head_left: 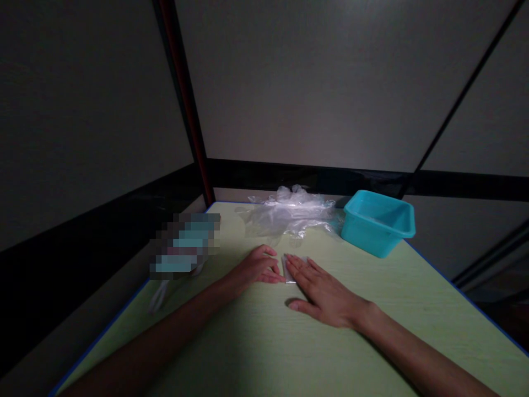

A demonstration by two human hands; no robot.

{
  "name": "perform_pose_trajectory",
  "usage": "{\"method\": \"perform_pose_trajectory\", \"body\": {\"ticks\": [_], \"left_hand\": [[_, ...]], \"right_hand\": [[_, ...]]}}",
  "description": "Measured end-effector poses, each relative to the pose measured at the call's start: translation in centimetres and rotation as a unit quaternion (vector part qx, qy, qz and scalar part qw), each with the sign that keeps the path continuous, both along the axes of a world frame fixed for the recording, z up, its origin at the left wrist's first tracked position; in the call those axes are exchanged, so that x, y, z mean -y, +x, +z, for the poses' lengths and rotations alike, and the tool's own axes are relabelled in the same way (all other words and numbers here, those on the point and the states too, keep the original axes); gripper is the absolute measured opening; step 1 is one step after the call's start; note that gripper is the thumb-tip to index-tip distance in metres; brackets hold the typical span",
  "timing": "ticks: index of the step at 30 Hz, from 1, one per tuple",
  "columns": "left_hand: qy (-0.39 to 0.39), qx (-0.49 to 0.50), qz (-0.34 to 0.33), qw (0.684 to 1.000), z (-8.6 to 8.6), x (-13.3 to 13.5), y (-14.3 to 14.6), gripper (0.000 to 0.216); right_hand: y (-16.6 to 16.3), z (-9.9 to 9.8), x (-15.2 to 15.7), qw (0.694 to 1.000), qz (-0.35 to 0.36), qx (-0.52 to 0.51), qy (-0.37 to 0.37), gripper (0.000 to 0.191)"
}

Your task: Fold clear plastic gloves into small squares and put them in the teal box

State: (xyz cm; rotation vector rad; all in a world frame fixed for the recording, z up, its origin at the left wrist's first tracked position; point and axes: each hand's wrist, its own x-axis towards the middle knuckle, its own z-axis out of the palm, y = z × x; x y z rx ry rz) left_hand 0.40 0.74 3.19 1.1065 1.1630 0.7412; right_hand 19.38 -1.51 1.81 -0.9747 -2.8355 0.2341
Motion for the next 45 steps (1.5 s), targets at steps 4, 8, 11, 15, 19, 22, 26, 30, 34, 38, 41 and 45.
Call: {"method": "perform_pose_trajectory", "body": {"ticks": [4,8,11,15,19,22,26,30,34,38,41,45], "left_hand": [[0.002,-0.011,-0.004,1.000,0.1,0.0,0.1,0.037],[0.021,-0.019,-0.018,0.999,0.1,0.0,-0.1,0.033],[0.054,-0.038,-0.030,0.997,-0.4,-0.2,-0.2,0.028],[0.156,-0.087,-0.004,0.984,-1.4,0.2,0.1,0.020],[0.370,-0.200,-0.055,0.906,-1.5,1.9,0.6,0.033],[0.501,-0.350,-0.171,0.773,-1.3,2.9,0.8,0.050],[0.496,-0.441,-0.260,0.702,-1.4,3.2,0.7,0.060],[0.476,-0.462,-0.287,0.692,-1.4,3.1,0.4,0.064],[0.464,-0.467,-0.295,0.693,-1.2,3.2,0.3,0.068],[0.456,-0.474,-0.305,0.688,-1.2,3.3,0.1,0.072],[0.449,-0.476,-0.310,0.690,-1.2,3.2,0.1,0.073],[0.441,-0.478,-0.315,0.691,-1.2,3.1,0.1,0.074]], "right_hand": [[0.1,-0.2,-0.2,1.000,-0.004,0.010,-0.015,0.076],[0.0,0.0,-0.1,1.000,-0.003,0.011,-0.018,0.073],[0.0,0.2,-0.1,1.000,0.007,0.012,-0.013,0.072],[0.5,0.4,-0.4,1.000,0.004,-0.001,0.026,0.074],[1.4,0.2,-0.7,0.998,-0.025,-0.004,0.055,0.076],[1.8,-0.2,-0.7,0.998,-0.031,0.002,0.053,0.077],[1.9,-0.6,-0.7,0.999,-0.022,0.006,0.033,0.078],[1.9,-0.6,-0.8,1.000,-0.015,0.015,0.017,0.078],[1.9,-0.4,-0.8,1.000,-0.010,0.023,0.005,0.078],[1.8,-0.1,-0.9,0.999,-0.008,0.033,-0.007,0.079],[1.7,0.0,-0.8,1.000,-0.008,0.025,-0.012,0.078],[1.6,0.1,-0.8,0.999,-0.011,0.031,-0.013,0.078]]}}
